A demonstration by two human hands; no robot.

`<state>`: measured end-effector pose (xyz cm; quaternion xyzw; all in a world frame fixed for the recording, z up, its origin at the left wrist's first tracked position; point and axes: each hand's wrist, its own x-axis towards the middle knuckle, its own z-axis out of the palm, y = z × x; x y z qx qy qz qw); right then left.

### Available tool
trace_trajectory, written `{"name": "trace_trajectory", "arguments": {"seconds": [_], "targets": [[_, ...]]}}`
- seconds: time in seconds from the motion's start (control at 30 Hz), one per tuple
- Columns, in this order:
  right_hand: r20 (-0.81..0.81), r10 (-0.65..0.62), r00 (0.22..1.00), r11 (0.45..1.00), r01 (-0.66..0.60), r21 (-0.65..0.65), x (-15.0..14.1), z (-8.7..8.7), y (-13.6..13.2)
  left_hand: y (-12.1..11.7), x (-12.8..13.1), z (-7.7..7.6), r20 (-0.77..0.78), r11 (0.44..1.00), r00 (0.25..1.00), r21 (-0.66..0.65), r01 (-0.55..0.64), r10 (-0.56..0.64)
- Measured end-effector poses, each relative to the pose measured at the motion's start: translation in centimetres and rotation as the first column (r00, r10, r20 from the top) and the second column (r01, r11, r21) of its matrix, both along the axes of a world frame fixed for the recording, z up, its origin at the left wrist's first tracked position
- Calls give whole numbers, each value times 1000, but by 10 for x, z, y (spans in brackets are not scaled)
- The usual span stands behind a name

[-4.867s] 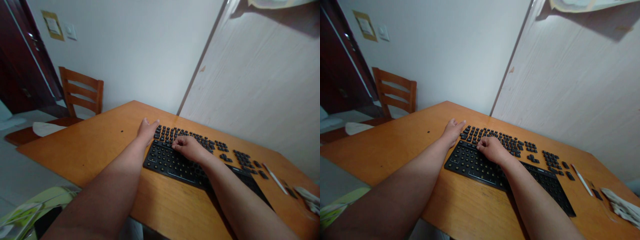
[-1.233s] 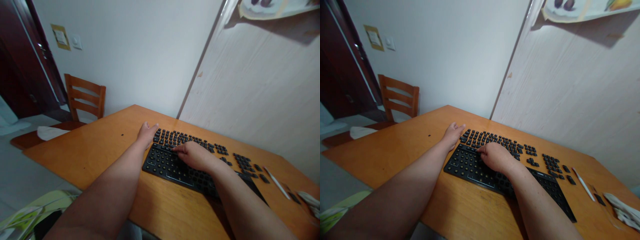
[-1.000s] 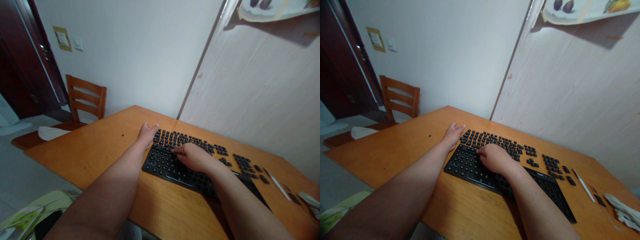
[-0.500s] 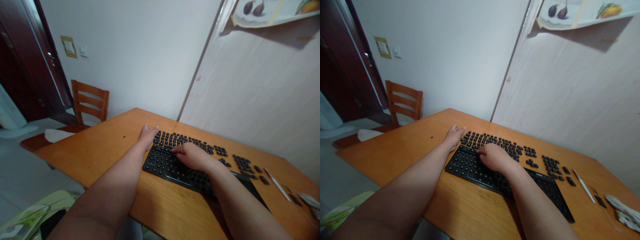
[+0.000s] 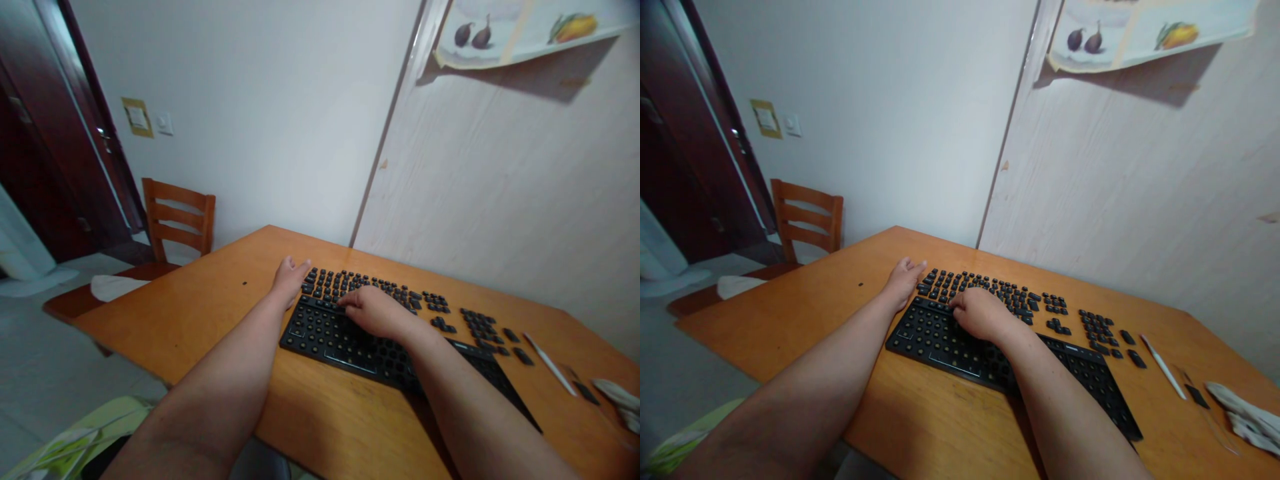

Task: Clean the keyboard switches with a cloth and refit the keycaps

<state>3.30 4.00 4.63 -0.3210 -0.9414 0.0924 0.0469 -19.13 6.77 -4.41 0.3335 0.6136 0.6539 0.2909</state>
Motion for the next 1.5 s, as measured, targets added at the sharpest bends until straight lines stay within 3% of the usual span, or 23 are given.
{"name": "trace_trajectory", "arguments": {"seconds": [0.3, 0.47, 0.63, 0.97, 1.5], "targets": [[-348, -230, 909, 968, 251, 18, 15, 18, 23, 1, -2, -1, 23, 1000, 1000, 8, -6, 6], [-421, -293, 859, 940, 338, 36, 18, 30, 42, -3, 0, 3, 13, 1000, 1000, -6, 6, -6], [-310, -362, 879, 915, 399, 63, 7, 29, 78, -5, 1, 3, 28, 1000, 1000, -1, 8, -8], [-67, -434, 899, 895, 438, 84, -25, 0, 129, -5, 0, 2, 47, 1000, 999, -2, 12, -12], [91, -396, 914, 914, 383, 132, -50, -21, 154, -7, 2, 3, 63, 1000, 998, -11, 1, 0]]}}
